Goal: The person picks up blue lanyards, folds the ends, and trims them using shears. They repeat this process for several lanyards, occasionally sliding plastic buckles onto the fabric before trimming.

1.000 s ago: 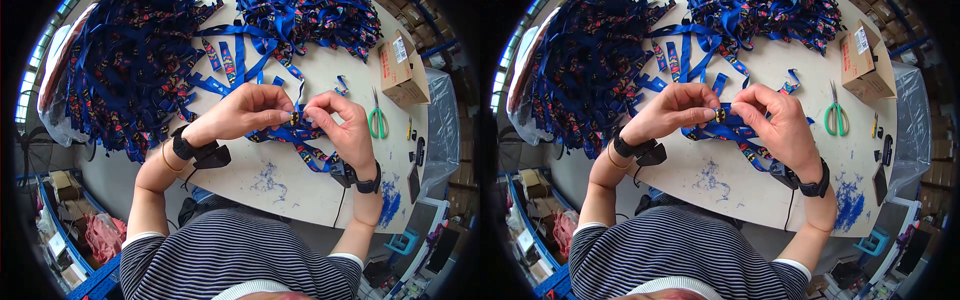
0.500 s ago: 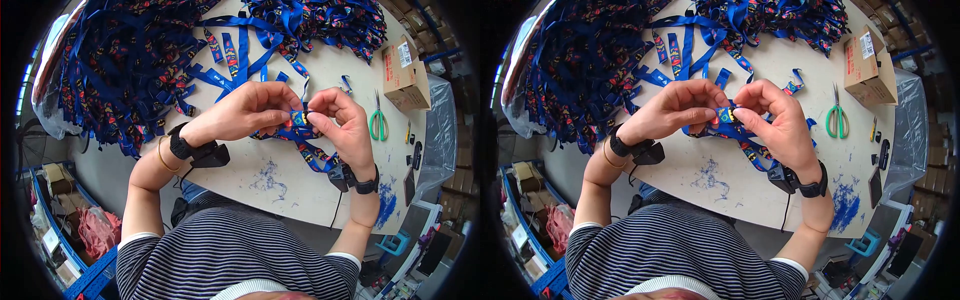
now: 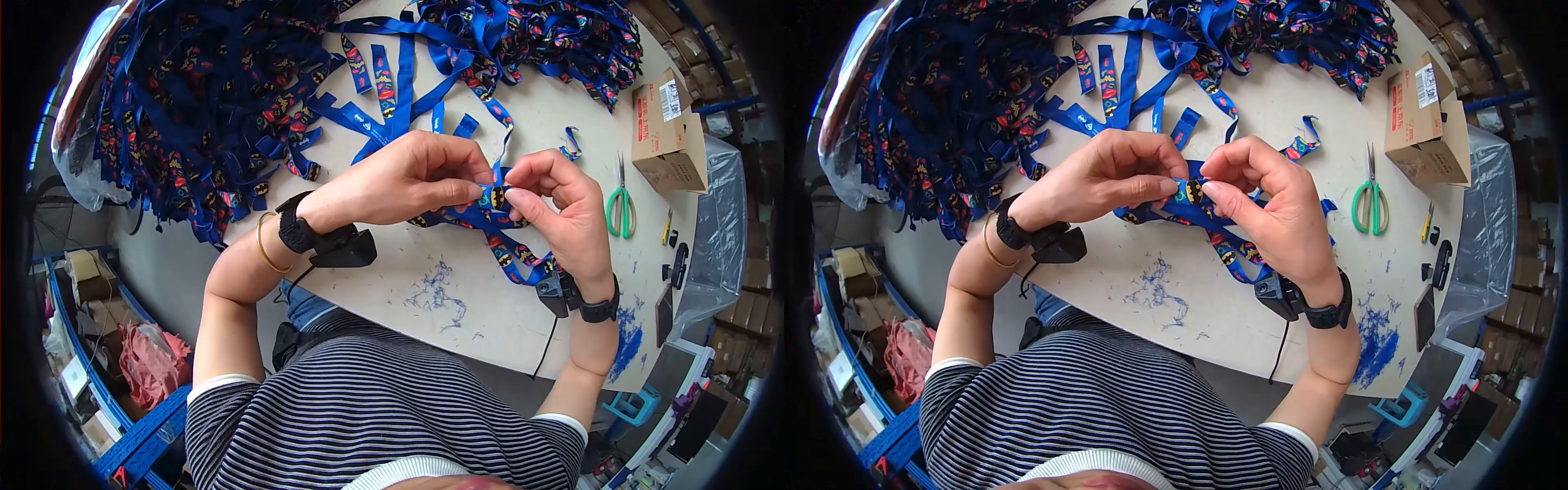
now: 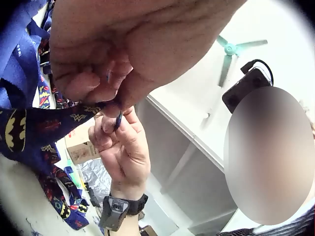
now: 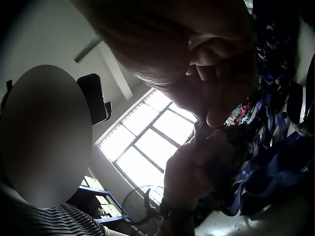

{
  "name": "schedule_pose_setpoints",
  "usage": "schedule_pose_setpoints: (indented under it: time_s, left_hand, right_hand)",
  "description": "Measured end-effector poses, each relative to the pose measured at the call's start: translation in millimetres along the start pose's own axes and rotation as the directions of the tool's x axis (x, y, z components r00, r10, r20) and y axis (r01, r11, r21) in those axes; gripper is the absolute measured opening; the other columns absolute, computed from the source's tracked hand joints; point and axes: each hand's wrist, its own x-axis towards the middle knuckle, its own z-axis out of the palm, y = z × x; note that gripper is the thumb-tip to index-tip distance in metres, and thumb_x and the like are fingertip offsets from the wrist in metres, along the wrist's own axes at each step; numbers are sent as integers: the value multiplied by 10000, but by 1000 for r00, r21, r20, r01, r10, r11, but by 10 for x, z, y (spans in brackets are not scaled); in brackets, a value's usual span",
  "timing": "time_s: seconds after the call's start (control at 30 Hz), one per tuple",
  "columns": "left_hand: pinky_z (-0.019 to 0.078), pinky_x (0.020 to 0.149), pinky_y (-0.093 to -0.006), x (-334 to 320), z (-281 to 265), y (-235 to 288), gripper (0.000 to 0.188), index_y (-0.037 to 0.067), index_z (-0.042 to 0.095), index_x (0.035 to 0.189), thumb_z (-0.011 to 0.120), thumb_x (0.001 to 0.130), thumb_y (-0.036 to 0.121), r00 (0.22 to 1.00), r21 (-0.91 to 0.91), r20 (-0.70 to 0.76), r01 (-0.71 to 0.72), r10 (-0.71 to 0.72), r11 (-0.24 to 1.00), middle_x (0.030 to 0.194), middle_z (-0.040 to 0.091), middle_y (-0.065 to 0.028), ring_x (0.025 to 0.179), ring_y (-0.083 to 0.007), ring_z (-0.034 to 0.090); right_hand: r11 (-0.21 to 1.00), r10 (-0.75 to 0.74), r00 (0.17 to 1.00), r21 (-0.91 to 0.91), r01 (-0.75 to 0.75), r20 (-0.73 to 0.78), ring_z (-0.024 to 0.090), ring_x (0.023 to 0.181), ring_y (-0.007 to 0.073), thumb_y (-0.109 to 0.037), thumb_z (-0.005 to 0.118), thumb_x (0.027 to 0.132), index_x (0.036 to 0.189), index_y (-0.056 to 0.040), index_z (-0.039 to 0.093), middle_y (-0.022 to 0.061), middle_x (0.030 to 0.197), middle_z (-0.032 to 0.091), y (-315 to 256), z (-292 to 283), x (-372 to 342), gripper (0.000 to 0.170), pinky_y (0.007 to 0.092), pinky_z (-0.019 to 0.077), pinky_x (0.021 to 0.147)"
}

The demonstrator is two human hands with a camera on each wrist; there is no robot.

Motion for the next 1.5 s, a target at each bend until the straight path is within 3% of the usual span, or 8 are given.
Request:
schedule_pose_setpoints:
  time_s: [0.2,0.3,0.5,0.63,0.93,1.03,1.13,1.5]
  left_hand:
    - [393,598,-166,-7,-12,-24,146,23,582,944,609,919,164,999,-40,10,43,-43,998,802,566,45,711,-17,500]
    - [400,601,-171,31,73,-123,137,25,580,941,652,885,127,977,-70,-123,-183,174,981,861,565,34,702,-18,496]
    - [410,567,-209,-60,83,115,295,67,608,1007,740,746,30,965,522,-74,-177,251,834,927,559,-19,685,-70,523]
    - [411,512,-238,-15,52,-35,337,70,621,1031,743,721,25,857,600,-65,-375,511,706,983,596,-39,615,-101,521]
    - [433,501,-227,-12,33,-49,253,25,617,977,711,743,8,822,654,32,-447,569,610,889,647,-74,649,-142,594]
    - [402,455,-197,-3,19,-44,181,18,593,981,669,817,35,842,591,9,-439,539,677,866,652,-68,570,-98,563]
    - [373,421,-177,-69,67,82,88,11,580,952,607,893,69,996,-19,-92,2,-4,1000,803,649,-50,492,-50,509]
    - [353,399,-158,-60,26,86,99,5,567,950,574,928,101,994,-117,-46,89,-95,989,714,615,-23,448,-25,481]
  right_hand:
    - [997,-49,999,-52,49,3,546,712,54,-30,627,854,958,1,565,15,838,603,-15,-3,-12,125,198,466,644]
    - [1000,-1,1000,28,1,-8,551,721,53,-26,623,858,971,-1,562,17,846,602,-38,7,-17,131,197,473,648]
    - [986,50,999,157,-51,14,572,754,57,-21,615,866,1007,0,548,26,876,600,-14,25,-6,157,202,495,657]
    - [976,59,998,207,-61,13,585,771,62,-14,608,870,1013,3,538,28,890,598,-49,52,-15,160,203,505,659]
    - [960,107,993,256,-114,41,607,766,70,-11,596,879,996,0,537,37,891,606,-81,62,-31,132,214,532,687]
    - [968,88,995,231,-96,44,612,767,74,-17,602,877,985,2,543,40,883,611,-75,76,-43,124,216,531,683]
    - [987,47,999,154,-49,15,615,767,78,-23,612,871,968,8,560,45,877,620,-60,61,-42,114,214,522,677]
    - [979,-132,991,-156,130,-2,608,740,103,-33,660,814,979,10,607,51,875,645,-94,54,-31,178,238,491,703]
